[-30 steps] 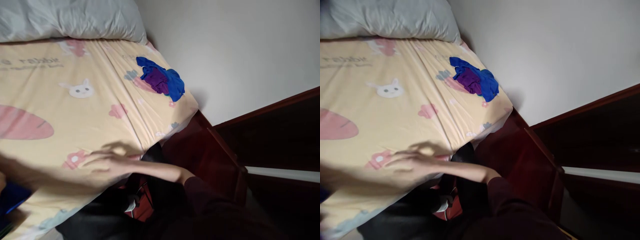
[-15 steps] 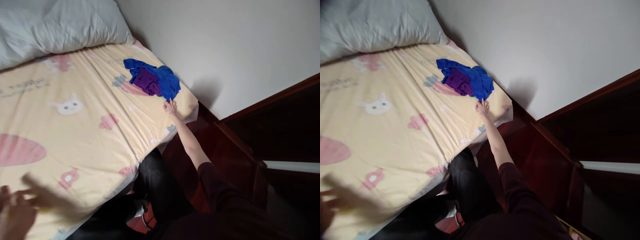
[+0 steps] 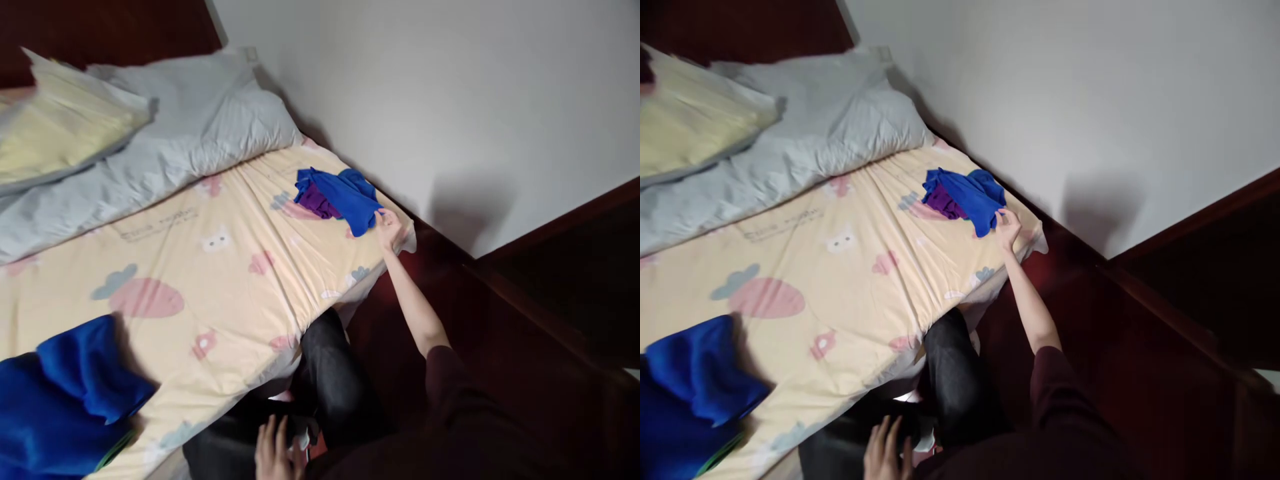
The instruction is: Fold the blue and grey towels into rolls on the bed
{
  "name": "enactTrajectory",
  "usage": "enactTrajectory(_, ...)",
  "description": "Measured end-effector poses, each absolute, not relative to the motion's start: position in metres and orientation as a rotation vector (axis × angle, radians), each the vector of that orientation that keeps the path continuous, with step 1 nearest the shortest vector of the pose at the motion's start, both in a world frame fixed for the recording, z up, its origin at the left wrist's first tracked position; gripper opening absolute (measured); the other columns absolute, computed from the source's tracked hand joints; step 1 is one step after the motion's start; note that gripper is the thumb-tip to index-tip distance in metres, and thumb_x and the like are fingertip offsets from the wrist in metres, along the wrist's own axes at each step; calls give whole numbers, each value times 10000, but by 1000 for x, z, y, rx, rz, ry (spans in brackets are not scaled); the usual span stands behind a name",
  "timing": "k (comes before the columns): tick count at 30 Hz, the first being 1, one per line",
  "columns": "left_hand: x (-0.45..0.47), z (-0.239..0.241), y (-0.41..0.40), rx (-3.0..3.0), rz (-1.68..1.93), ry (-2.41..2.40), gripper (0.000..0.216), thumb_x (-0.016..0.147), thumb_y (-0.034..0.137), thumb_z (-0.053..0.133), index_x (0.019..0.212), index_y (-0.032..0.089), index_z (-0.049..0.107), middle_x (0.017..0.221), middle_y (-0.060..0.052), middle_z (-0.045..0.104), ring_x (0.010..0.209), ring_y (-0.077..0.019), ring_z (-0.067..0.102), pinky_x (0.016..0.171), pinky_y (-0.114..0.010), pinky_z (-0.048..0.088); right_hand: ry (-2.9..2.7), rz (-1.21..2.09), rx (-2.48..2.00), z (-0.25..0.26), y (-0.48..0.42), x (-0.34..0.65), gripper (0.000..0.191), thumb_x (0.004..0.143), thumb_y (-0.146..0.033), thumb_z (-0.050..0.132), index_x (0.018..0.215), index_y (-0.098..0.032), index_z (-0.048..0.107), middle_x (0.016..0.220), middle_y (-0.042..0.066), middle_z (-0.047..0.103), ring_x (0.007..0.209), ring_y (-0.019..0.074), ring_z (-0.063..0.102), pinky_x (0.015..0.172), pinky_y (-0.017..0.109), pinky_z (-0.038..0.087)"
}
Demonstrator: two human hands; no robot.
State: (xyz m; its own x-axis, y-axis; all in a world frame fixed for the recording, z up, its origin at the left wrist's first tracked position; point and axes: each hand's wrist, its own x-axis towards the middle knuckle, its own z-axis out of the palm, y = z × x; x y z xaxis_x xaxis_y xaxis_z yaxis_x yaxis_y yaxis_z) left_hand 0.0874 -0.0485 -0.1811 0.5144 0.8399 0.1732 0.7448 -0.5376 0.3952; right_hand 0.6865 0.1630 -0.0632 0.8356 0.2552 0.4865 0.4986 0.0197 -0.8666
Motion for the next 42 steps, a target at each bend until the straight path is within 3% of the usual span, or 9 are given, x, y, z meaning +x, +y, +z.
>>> enactTrajectory(5, 157, -168, -68, 2600, 521, 872, 403, 976, 189, 523, 1308, 272, 736, 1301, -69, 758, 1170, -230, 749, 908, -318, 657, -609, -304, -1344, 25, 138, 676, 314, 905, -445, 727, 1006, -150, 684, 689, -32, 567, 683, 144, 606, 745, 310, 582)
enactTrajectory(13, 166, -46, -41, 2151, 550, 973, 377, 1063, 337, 475, 1346, 243, 706, 1325, -108, 741, 1200, -239, 737, 1023, -359, 623, -753, -428, -1103, 140, 88, 618, 430, 877, -570, 777, 1023, -178, 677, 961, 71, 697, 853, 177, 716, 809, 338, 629)
enactTrajectory(17, 177, 0, -45, 2005, 790, 924, 355, 1044, 360, 557, 1369, 283, 679, 1340, -97, 730, 1199, -258, 738, 1052, -390, 613, -1017, -204, -1131, 167, 52, 546, 392, 859, -534, 828, 1024, -200, 707, 912, 68, 719, 770, 170, 722, 720, 310, 641)
enactTrajectory(23, 190, 30, -32, 1965, 1189, 885, 613, 961, 354, 719, 1523, 241, 500, 1535, -164, 579, 1424, -314, 584, 1168, -478, 527, -1390, 590, -1177, 113, -11, 399, 230, 862, -425, 846, 980, -240, 778, 853, 33, 758, 734, 179, 742, 694, 295, 653)
enactTrajectory(26, 183, 21, -27, 1994, 1159, 898, 554, 981, 310, 651, 1507, 213, 505, 1453, -162, 643, 1324, -292, 663, 1106, -442, 572, -1387, 722, -1142, 61, -38, 338, 184, 872, -408, 830, 984, -266, 795, 905, 38, 782, 763, 205, 754, 722, 335, 667)
enactTrajectory(30, 152, 0, -36, 2012, 988, 928, 348, 980, 291, 616, 1316, 205, 639, 1170, -110, 746, 1058, -242, 759, 914, -345, 627, -1133, 786, -1219, 4, -69, 292, 263, 822, -466, 877, 965, -265, 785, 862, 40, 784, 700, 216, 735, 669, 351, 655)
enactTrajectory(35, 116, -11, -60, 1968, 783, 886, 210, 971, 395, 660, 1029, 198, 707, 933, -58, 720, 822, -191, 724, 743, -267, 574, -1061, 867, -1282, -22, -111, 282, 301, 789, -475, 914, 952, -261, 780, 800, 28, 773, 673, 216, 726, 635, 341, 619)
enactTrajectory(38, 103, -16, -70, 1912, 782, 967, 305, 958, 428, 662, 774, 186, 634, 720, -2, 627, 614, -133, 592, 613, -226, 482, -1230, 893, -1224, -28, -122, 292, 325, 800, -468, 913, 1011, -262, 778, 849, 32, 773, 729, 216, 730, 688, 352, 615)
enactTrajectory(42, 87, -21, -78, 1794, 843, 1212, 468, 937, 466, 667, 608, 186, 487, 573, 41, 458, 525, -95, 427, 544, -211, 375, -1590, 834, -1210, -45, -116, 304, 426, 769, -437, 942, 1105, -239, 772, 1079, 95, 780, 999, 270, 728, 911, 438, 603)
